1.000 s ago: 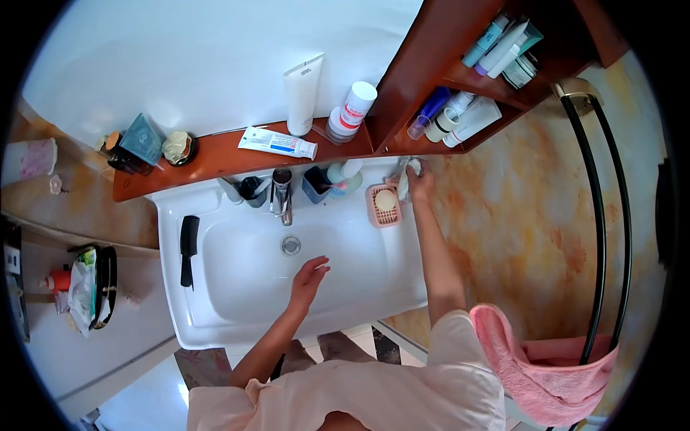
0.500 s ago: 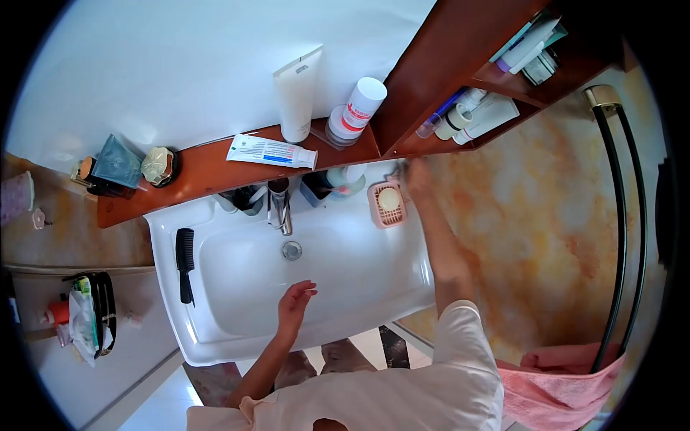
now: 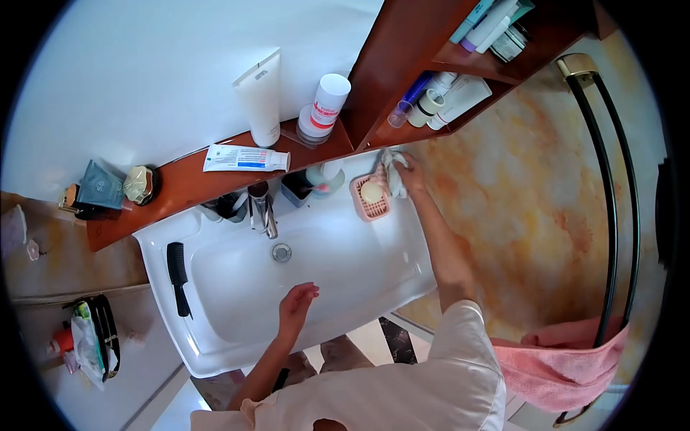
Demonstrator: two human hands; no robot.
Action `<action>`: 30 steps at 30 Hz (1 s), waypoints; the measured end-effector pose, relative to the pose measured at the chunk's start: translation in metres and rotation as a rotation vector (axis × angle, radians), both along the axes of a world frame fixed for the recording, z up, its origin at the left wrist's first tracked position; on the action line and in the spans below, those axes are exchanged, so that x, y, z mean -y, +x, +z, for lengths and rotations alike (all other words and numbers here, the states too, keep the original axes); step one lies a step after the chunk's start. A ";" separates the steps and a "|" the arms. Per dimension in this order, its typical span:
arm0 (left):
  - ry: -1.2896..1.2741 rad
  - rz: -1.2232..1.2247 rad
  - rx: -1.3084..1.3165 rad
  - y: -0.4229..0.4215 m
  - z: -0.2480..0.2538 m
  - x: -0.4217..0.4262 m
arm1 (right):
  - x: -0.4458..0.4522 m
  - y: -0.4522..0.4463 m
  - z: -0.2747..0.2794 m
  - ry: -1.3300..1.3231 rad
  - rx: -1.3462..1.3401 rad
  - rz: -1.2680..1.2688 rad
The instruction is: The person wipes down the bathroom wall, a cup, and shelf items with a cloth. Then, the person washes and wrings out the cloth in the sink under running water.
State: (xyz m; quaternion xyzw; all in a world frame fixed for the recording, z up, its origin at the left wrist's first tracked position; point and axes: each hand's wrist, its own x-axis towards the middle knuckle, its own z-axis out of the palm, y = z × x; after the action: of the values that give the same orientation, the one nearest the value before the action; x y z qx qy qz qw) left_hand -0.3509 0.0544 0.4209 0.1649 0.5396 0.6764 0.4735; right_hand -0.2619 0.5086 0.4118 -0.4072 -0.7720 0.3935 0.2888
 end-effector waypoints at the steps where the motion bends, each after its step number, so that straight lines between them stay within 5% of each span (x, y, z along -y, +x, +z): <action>1: 0.016 -0.022 -0.025 -0.001 0.005 -0.003 | 0.026 0.009 0.024 -0.298 -0.227 -0.072; 2: 0.035 -0.046 -0.054 -0.003 0.011 -0.010 | 0.059 0.016 0.059 -0.593 -0.461 -0.145; 7: 0.181 -0.121 -0.262 -0.002 0.067 -0.058 | 0.175 0.054 0.107 -0.859 -0.980 -0.215; 10: 0.256 -0.157 -0.363 -0.002 0.106 -0.078 | 0.230 0.075 0.114 -1.191 -1.260 -0.015; 18: 0.415 -0.281 0.080 0.047 0.152 -0.064 | 0.344 0.081 0.173 -0.913 -1.275 -0.235; 22: 0.351 -0.146 0.598 0.035 0.154 -0.050 | 0.348 0.096 0.179 -0.705 -1.348 -0.405; 30: -0.037 -0.012 0.297 0.009 0.104 -0.032 | 0.355 0.067 0.194 -0.478 -1.098 -0.477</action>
State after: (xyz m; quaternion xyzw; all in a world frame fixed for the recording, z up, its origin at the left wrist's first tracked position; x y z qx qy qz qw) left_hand -0.3418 0.0867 0.5253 0.0575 0.4749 0.6804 0.5552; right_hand -0.1952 0.1532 0.6054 -0.3602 -0.2913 0.6306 0.6227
